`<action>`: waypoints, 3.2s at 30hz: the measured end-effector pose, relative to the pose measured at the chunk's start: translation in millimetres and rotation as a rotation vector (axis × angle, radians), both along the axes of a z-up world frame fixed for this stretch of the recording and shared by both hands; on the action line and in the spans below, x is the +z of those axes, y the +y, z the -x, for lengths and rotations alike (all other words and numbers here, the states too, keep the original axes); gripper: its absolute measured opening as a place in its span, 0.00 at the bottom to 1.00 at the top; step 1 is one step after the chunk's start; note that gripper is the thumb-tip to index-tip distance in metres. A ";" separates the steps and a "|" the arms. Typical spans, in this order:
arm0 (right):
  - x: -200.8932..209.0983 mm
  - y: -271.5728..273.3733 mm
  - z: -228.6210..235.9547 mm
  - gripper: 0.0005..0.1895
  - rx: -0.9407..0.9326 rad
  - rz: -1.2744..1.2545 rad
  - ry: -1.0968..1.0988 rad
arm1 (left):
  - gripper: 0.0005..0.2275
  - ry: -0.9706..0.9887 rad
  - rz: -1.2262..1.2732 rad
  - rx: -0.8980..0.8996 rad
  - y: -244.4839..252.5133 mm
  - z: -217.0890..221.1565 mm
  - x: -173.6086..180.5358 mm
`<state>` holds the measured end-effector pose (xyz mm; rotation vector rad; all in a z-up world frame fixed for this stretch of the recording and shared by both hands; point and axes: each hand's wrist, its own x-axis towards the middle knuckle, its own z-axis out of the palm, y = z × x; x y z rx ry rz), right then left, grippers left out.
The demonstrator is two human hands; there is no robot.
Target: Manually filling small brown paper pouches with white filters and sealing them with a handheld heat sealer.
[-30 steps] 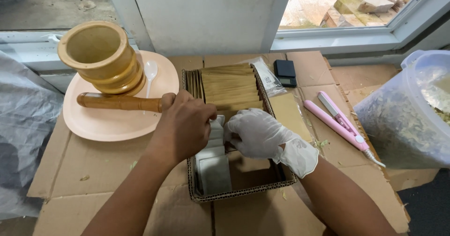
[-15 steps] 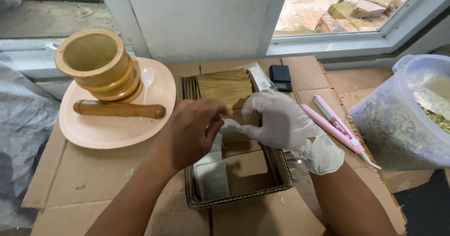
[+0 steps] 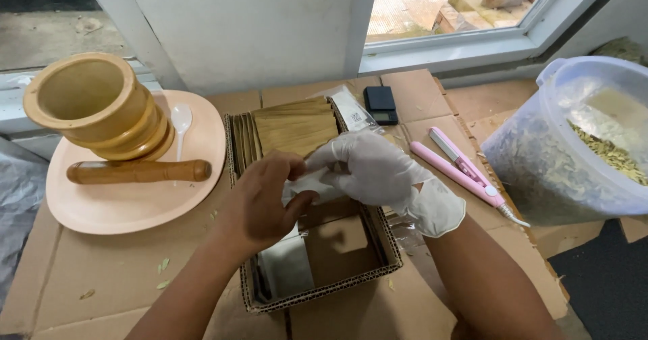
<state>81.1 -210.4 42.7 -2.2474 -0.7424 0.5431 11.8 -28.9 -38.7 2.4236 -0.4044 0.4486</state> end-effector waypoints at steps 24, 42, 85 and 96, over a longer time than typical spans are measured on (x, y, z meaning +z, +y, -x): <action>-39.8 -2.7 -22.2 0.20 -0.025 0.487 -0.415 | 0.06 0.003 -0.193 0.047 2.2 -1.7 3.6; -50.4 -8.6 -35.3 0.14 0.092 0.504 -0.506 | 0.07 -0.038 -0.298 0.074 4.8 -2.7 -0.3; -41.5 -103.0 -2.8 0.25 -0.080 -0.150 -0.790 | 0.45 0.036 -0.438 -0.337 -50.1 -45.5 45.3; -30.5 -172.5 -42.4 0.30 -0.471 0.365 -0.296 | 0.38 0.326 -0.775 -0.413 -159.0 -128.0 38.2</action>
